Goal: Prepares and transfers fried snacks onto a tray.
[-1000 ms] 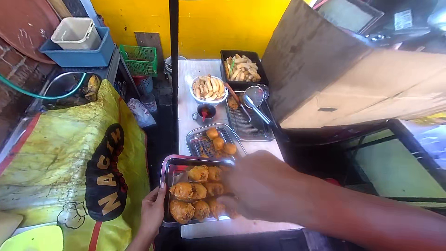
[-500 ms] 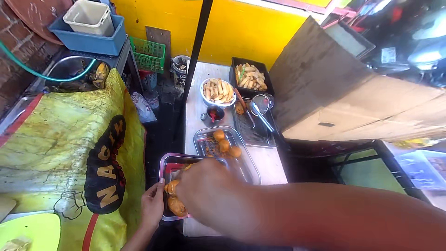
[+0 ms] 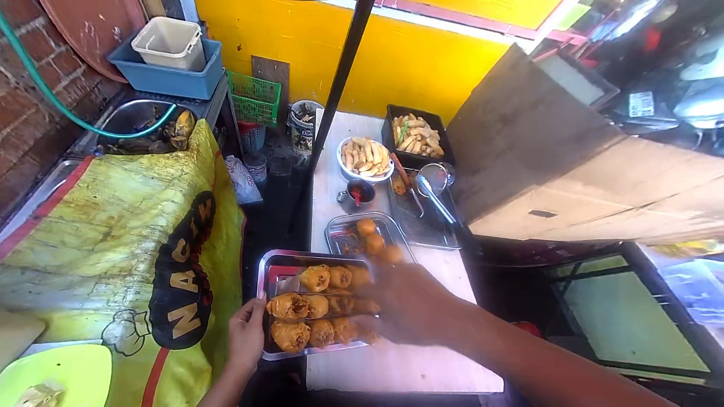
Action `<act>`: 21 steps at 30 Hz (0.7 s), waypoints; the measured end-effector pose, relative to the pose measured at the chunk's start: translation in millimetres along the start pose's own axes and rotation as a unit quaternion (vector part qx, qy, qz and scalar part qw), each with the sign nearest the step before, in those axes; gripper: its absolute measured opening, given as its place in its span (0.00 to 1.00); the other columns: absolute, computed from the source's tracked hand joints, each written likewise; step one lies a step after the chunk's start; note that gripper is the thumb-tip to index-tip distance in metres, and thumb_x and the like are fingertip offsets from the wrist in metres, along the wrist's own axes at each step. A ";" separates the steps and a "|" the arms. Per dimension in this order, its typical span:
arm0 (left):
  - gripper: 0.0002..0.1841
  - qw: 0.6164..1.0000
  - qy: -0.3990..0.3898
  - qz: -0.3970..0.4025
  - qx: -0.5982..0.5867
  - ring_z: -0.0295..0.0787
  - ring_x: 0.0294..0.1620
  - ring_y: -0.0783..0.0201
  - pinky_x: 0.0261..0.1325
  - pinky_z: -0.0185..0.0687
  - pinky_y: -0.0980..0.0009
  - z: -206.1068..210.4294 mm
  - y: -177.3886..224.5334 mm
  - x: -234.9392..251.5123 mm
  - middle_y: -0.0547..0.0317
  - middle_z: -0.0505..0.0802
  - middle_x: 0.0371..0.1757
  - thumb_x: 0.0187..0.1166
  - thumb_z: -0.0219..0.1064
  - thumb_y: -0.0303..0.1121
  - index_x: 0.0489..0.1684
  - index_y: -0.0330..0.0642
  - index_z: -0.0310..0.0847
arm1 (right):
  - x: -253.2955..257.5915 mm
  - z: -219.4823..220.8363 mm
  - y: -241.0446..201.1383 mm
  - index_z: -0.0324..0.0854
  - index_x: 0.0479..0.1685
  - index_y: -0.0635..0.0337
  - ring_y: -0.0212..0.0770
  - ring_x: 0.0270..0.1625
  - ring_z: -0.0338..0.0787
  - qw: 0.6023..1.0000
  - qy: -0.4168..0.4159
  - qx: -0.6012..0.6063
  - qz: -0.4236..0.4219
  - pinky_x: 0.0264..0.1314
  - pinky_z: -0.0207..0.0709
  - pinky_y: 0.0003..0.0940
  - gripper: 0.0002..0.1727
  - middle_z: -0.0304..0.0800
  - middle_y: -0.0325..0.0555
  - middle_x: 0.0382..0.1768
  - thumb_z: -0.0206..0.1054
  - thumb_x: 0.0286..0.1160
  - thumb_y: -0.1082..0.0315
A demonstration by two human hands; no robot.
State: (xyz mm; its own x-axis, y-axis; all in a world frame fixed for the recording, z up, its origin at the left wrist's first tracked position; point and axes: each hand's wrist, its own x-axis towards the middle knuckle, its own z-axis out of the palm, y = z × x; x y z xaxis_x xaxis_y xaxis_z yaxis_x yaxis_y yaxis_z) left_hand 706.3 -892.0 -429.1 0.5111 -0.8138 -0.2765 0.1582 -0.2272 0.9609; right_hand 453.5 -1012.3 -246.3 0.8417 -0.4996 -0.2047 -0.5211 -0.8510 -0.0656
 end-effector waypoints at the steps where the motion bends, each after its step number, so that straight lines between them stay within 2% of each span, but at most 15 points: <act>1: 0.20 1.000 0.003 0.006 0.010 0.92 0.36 0.61 0.44 0.90 0.63 1.5 0.8 0.7 0.55 0.94 0.32 0.91 0.59 0.43 0.36 0.40 0.93 | 0.3 -11.8 -12.7 0.88 0.38 0.46 0.41 0.27 0.87 1.000 -0.018 -0.025 0.003 0.28 0.80 0.46 0.27 0.83 0.35 0.20 0.57 0.80 0.34; 2: 0.20 1.000 0.006 0.009 0.017 0.92 0.35 0.62 0.43 0.90 0.64 3.1 1.2 0.8 0.55 0.94 0.32 0.91 0.60 0.43 0.36 0.40 0.93 | 1.1 -20.4 -25.7 0.86 0.36 0.49 0.45 0.27 0.88 0.998 -0.039 -0.041 0.006 0.29 0.80 0.49 0.26 0.83 0.38 0.21 0.57 0.81 0.37; 6: 0.20 0.999 0.009 0.006 0.035 0.92 0.33 0.63 0.41 0.90 0.65 12.1 3.4 0.4 0.56 0.94 0.30 0.90 0.60 0.43 0.36 0.39 0.93 | 14.6 -46.8 -60.1 0.82 0.44 0.59 0.55 0.35 0.90 0.986 -0.153 -0.052 0.035 0.38 0.80 0.55 0.23 0.86 0.49 0.27 0.55 0.88 0.47; 8: 0.20 0.999 0.011 0.001 0.043 0.92 0.33 0.64 0.41 0.90 0.66 14.9 3.0 -1.4 0.56 0.94 0.30 0.90 0.60 0.43 0.37 0.40 0.93 | 21.1 -54.0 -66.8 0.81 0.43 0.60 0.56 0.37 0.90 0.981 -0.184 -0.043 0.039 0.39 0.80 0.56 0.21 0.86 0.51 0.29 0.55 0.88 0.50; 9: 0.20 0.999 0.010 -0.004 0.045 0.92 0.33 0.64 0.42 0.90 0.66 15.4 2.0 -2.3 0.56 0.94 0.31 0.90 0.60 0.44 0.39 0.39 0.93 | 23.8 -57.8 -70.7 0.80 0.45 0.62 0.58 0.39 0.90 0.977 -0.207 -0.032 0.046 0.41 0.79 0.58 0.19 0.86 0.53 0.32 0.55 0.89 0.54; 12: 0.20 0.999 0.005 -0.005 0.034 0.92 0.33 0.63 0.41 0.90 0.66 18.5 -0.6 -2.6 0.55 0.94 0.31 0.91 0.59 0.42 0.38 0.38 0.93 | 28.6 -66.5 -76.9 0.79 0.48 0.68 0.62 0.42 0.90 0.970 -0.238 -0.013 0.046 0.41 0.80 0.58 0.12 0.87 0.59 0.36 0.57 0.85 0.66; 16: 0.20 0.999 -0.015 0.017 0.045 0.89 0.28 0.65 0.35 0.87 0.69 22.1 6.2 -5.1 0.57 0.92 0.27 0.91 0.59 0.40 0.35 0.38 0.93 | 28.5 -64.4 -63.9 0.80 0.47 0.64 0.57 0.40 0.89 0.975 -0.219 -0.004 0.024 0.38 0.78 0.54 0.13 0.86 0.54 0.36 0.59 0.86 0.61; 18: 0.20 0.998 -0.026 0.029 0.044 0.85 0.23 0.65 0.30 0.84 0.70 25.1 8.4 -7.4 0.57 0.90 0.24 0.91 0.59 0.39 0.33 0.38 0.92 | 28.8 -56.3 -62.4 0.80 0.45 0.64 0.57 0.41 0.89 0.976 -0.217 0.000 0.013 0.39 0.78 0.55 0.10 0.86 0.55 0.36 0.60 0.85 0.65; 20: 0.20 0.998 -0.037 0.021 0.042 0.87 0.25 0.64 0.32 0.86 0.69 27.7 7.1 -9.0 0.56 0.91 0.25 0.91 0.59 0.40 0.35 0.37 0.92 | 28.3 -51.5 -61.9 0.80 0.44 0.66 0.59 0.42 0.89 0.975 -0.220 0.006 0.013 0.39 0.79 0.56 0.08 0.86 0.57 0.37 0.60 0.82 0.69; 21: 0.20 0.998 -0.039 0.017 0.040 0.88 0.27 0.63 0.34 0.87 0.68 28.9 5.3 -9.5 0.55 0.92 0.27 0.91 0.59 0.40 0.36 0.37 0.93 | 26.9 -50.2 -59.9 0.80 0.45 0.66 0.59 0.43 0.89 0.975 -0.223 0.010 0.018 0.40 0.79 0.57 0.09 0.86 0.57 0.38 0.60 0.83 0.67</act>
State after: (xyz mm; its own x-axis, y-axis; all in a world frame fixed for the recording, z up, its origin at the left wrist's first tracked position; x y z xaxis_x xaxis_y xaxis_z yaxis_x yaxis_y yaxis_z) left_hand 677.9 -900.9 -421.0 0.4475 -0.8599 -0.2455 0.0725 -0.2388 0.9684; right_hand 514.5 -982.9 -198.9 0.6807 -0.4045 -0.6108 -0.5551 -0.8288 -0.0697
